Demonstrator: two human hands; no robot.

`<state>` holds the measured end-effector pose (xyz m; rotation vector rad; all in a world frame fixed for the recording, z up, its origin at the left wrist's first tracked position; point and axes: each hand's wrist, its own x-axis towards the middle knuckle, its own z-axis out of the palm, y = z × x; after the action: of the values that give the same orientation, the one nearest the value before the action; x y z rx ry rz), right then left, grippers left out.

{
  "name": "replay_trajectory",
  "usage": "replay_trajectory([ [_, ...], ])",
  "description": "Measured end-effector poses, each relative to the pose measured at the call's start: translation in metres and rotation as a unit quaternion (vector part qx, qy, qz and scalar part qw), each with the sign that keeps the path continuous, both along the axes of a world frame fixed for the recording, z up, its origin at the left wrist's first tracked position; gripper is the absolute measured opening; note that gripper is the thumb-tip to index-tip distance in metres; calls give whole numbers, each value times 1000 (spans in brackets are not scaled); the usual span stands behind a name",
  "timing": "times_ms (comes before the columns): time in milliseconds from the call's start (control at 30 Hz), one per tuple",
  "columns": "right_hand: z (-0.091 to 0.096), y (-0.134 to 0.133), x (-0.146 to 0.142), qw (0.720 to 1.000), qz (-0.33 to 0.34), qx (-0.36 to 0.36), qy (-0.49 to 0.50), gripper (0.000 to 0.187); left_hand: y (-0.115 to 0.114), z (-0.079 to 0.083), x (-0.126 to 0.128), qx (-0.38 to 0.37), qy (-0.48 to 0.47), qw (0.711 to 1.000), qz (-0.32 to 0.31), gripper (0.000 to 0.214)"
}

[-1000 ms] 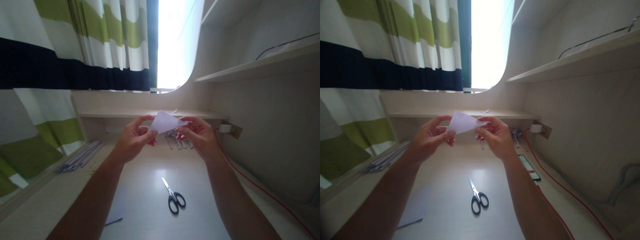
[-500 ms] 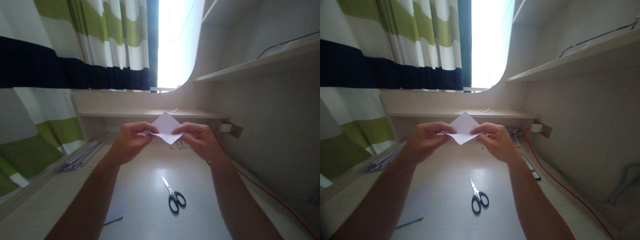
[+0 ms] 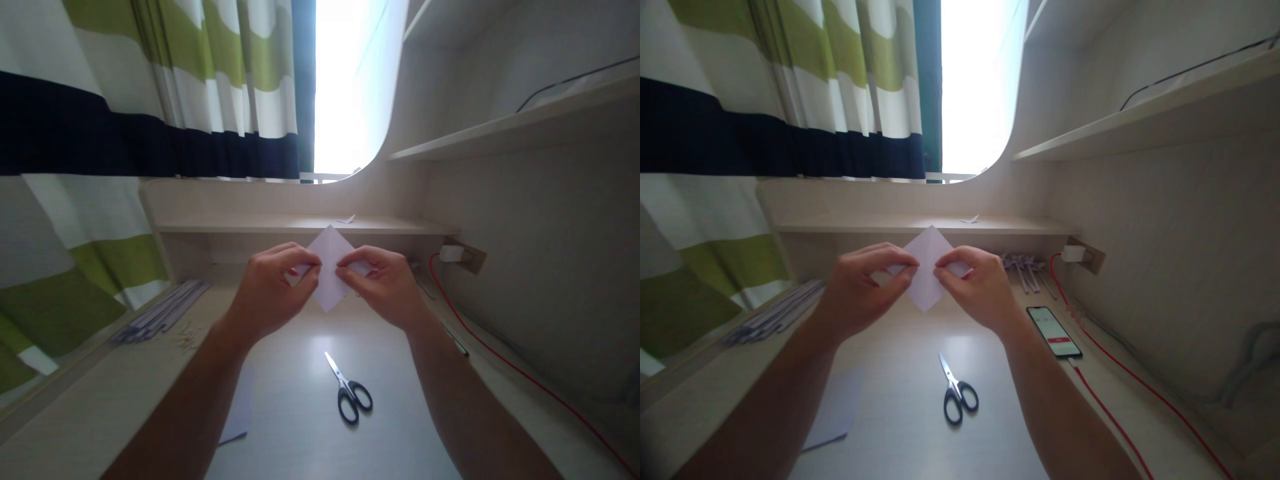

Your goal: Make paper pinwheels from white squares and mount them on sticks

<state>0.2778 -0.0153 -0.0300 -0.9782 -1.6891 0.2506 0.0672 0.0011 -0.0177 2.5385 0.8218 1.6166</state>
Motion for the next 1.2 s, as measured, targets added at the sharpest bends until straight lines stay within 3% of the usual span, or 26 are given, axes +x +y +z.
replay_trajectory([
  [200, 1, -4, -6, 999, -9, 34, -41, 10, 1, -7, 8, 89, 50, 994, 32, 16],
  [400, 0, -4, -4, 1000, 20, 16, -17, 12, 3, -13, 13, 65, 9, 996, 59, 41],
  [533, 0, -1, -3, 997, 44, -8, 62, 37, 9, -15, 11, 19, -67, 997, 40, 52],
  [667, -2, 4, -1, 990, 51, -56, 116, 59, 9, -15, 10, 24, -85, 996, 18, 54],
  [867, 1, 4, 1, 992, 61, -88, 68, 18, 3, -17, 15, 45, -91, 995, 11, 48],
  [1000, 3, 3, 0, 993, 43, -68, 89, 14, 3, -20, 19, -3, -150, 987, -62, 45],
  [1100, 2, 4, 1, 988, 58, -68, 125, 17, 6, -20, 20, -43, -192, 976, -98, 28],
  [1200, 1, 5, 1, 984, 70, -68, 148, 19, 5, -18, 22, -60, -171, 978, -100, 10],
])
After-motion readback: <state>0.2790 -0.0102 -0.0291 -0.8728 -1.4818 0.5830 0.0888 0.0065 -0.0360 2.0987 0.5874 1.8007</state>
